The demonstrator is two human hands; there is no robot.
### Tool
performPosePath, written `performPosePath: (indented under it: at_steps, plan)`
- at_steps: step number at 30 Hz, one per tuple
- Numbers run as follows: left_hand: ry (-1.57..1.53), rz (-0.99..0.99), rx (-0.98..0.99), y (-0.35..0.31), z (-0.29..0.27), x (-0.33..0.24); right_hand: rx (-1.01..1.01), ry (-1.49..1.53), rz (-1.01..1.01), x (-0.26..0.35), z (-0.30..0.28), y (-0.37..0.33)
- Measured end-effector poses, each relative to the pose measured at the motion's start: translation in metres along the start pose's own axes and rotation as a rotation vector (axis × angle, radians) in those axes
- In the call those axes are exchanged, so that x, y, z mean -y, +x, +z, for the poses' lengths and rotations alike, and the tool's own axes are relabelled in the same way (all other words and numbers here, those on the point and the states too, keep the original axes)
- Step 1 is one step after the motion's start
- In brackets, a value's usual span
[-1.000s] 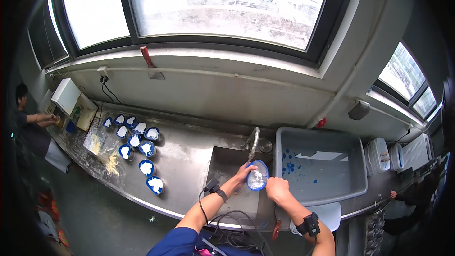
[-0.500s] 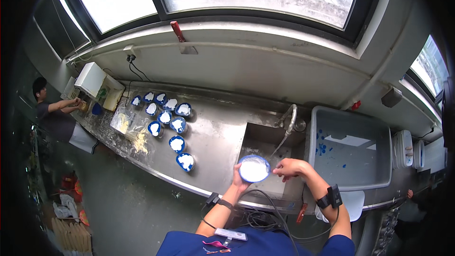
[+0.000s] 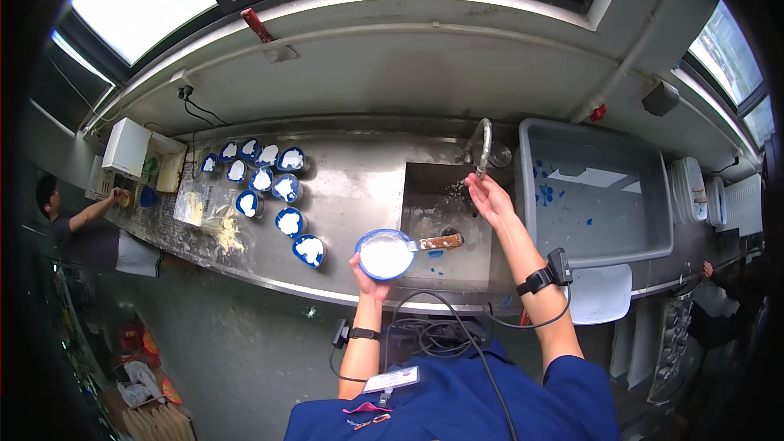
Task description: Carry containers to a workstation, scoop white powder from a bag into a bowl, and stir it at a sink.
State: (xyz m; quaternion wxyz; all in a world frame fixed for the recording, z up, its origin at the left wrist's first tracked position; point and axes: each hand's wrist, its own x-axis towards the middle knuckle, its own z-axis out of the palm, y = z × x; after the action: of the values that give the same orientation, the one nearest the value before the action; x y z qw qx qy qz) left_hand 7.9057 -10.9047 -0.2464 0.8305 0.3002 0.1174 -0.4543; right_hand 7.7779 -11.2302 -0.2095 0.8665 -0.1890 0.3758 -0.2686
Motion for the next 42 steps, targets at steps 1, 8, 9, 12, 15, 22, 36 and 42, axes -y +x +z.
performPosePath:
  at_steps: [1, 8, 9, 12, 15, 22, 36, 42]
  plan:
    - [-0.004, 0.03, -0.005, -0.003, -0.006, -0.003, -0.008, 0.008, -0.005, -0.006, -0.004, -0.002]
    - [0.0, 0.003, -0.008, -0.005, 0.007, -0.004, 0.131, -1.573, -0.048, -0.052, -0.039, -0.034]
    - [-0.001, -0.006, -0.015, -0.001, 0.013, -0.002, 0.31, -1.449, 0.015, -0.054, -0.037, -0.041]
    - [0.037, -0.012, 0.0, 0.002, 0.033, 0.005, 0.546, -1.187, 0.065, -0.047, -0.018, -0.076]
    - [0.033, -0.042, 0.052, 0.008, 0.048, 0.012, 0.425, -0.952, -0.009, -0.014, -0.023, -0.09]
    - [0.05, -0.14, 0.114, 0.012, 0.06, 0.027, 0.034, -0.224, 0.074, 0.024, -0.011, -0.037]
    - [0.137, -0.198, 0.068, 0.026, 0.046, 0.055, 0.394, -1.144, 0.259, 0.032, 0.071, -0.06]
    - [0.104, -0.25, 0.119, 0.036, 0.063, 0.075, 0.643, -1.849, -0.032, -0.001, 0.088, -0.095]
